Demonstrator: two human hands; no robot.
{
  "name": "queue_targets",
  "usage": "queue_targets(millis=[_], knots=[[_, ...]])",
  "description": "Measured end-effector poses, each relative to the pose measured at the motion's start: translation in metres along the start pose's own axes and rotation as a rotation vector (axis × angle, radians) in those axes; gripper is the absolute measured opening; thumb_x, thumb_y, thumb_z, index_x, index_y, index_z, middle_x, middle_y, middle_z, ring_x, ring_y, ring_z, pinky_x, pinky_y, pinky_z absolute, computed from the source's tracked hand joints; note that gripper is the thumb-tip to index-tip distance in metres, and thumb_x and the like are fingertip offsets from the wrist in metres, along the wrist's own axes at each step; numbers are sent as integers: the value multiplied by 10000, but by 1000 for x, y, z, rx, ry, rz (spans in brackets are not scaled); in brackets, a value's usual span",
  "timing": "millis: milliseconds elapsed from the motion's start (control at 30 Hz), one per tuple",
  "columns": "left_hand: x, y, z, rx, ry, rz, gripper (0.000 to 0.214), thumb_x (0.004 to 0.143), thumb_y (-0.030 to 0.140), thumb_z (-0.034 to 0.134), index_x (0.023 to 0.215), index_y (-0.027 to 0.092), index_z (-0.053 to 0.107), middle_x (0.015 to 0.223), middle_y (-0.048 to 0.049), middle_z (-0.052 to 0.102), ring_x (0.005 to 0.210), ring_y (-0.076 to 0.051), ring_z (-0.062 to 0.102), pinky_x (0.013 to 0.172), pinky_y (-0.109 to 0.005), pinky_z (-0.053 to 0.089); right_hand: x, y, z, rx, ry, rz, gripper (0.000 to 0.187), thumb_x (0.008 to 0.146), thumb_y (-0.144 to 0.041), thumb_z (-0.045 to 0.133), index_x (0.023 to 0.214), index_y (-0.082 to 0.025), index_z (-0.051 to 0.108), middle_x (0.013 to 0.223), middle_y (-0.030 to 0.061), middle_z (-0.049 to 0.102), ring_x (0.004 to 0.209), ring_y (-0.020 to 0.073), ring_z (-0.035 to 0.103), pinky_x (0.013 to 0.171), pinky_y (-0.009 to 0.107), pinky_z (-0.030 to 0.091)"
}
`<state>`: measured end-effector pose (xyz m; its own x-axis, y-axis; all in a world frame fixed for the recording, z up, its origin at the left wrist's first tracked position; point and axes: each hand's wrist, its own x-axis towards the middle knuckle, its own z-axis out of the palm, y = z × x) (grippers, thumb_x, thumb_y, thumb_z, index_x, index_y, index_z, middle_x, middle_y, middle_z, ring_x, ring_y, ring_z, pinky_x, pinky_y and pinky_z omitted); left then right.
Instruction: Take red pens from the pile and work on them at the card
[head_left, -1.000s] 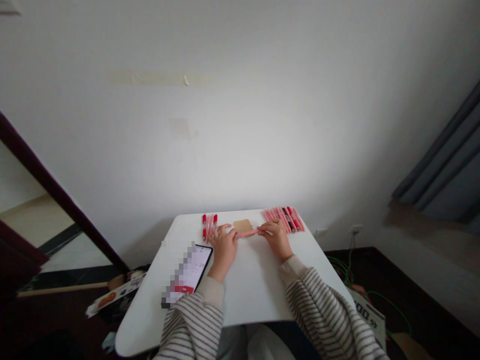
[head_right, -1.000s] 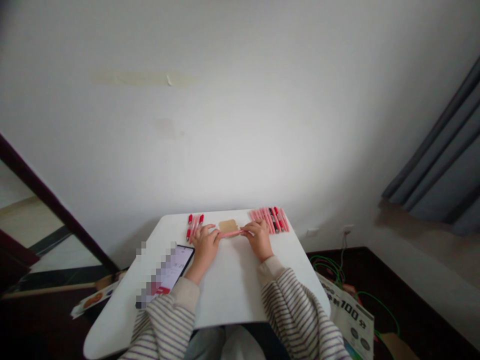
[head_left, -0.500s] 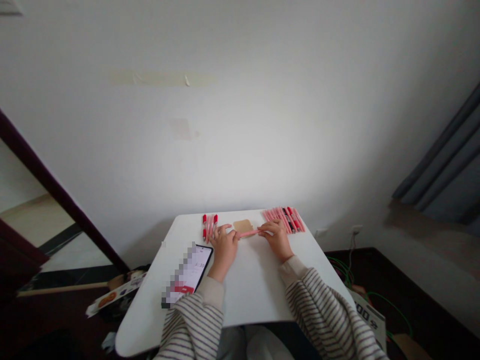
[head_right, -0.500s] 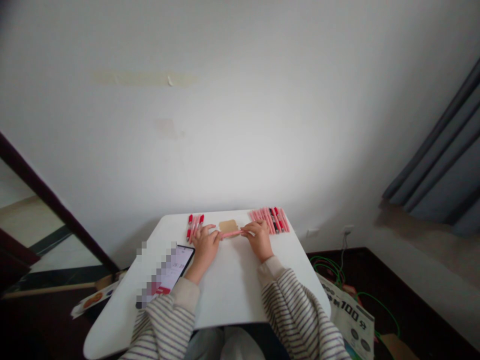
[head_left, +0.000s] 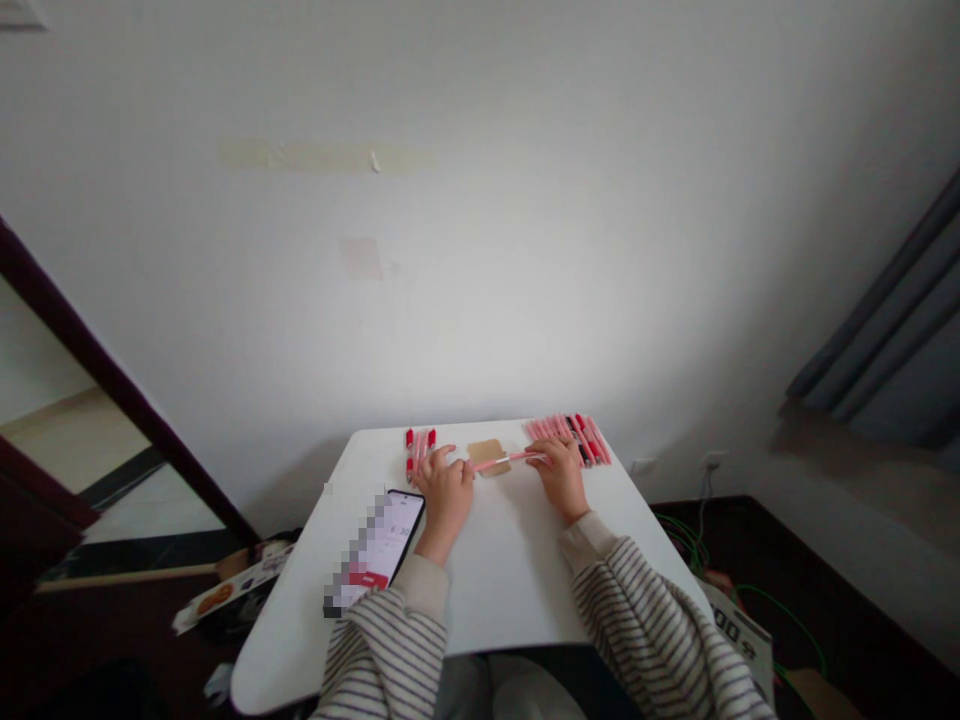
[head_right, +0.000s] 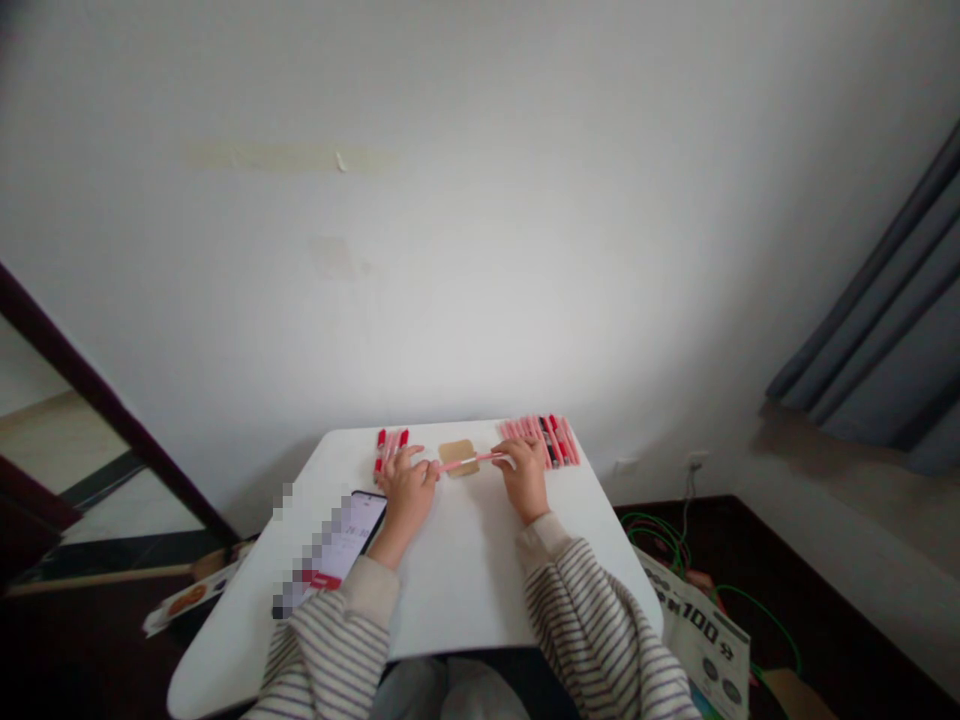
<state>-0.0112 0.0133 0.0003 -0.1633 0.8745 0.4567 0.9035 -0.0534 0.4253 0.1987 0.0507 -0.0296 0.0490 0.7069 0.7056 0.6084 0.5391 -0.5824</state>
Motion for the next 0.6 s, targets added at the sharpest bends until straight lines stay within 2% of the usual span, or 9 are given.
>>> queue_targets(millis=[267,600], knots=[[-2,-4,2,96,91,-93,332,913,322,404,847,192,703,1308,-106,565,1255,-341,413,1035,-722,265,0,2,-2,-87,125,22,152,871,-283,590,895,-217,724,927,77,712,993,278,484,899,438,364],[-11,-1,0,319,131,-97,345,914,266,346,977,118,651,1237,-182,557,1262,-357,395,1009,-743,275,-2,-1,0,-84,36,51,159,872,-308,609,890,-214,736,911,72,718,988,267,496,882,402,369]])
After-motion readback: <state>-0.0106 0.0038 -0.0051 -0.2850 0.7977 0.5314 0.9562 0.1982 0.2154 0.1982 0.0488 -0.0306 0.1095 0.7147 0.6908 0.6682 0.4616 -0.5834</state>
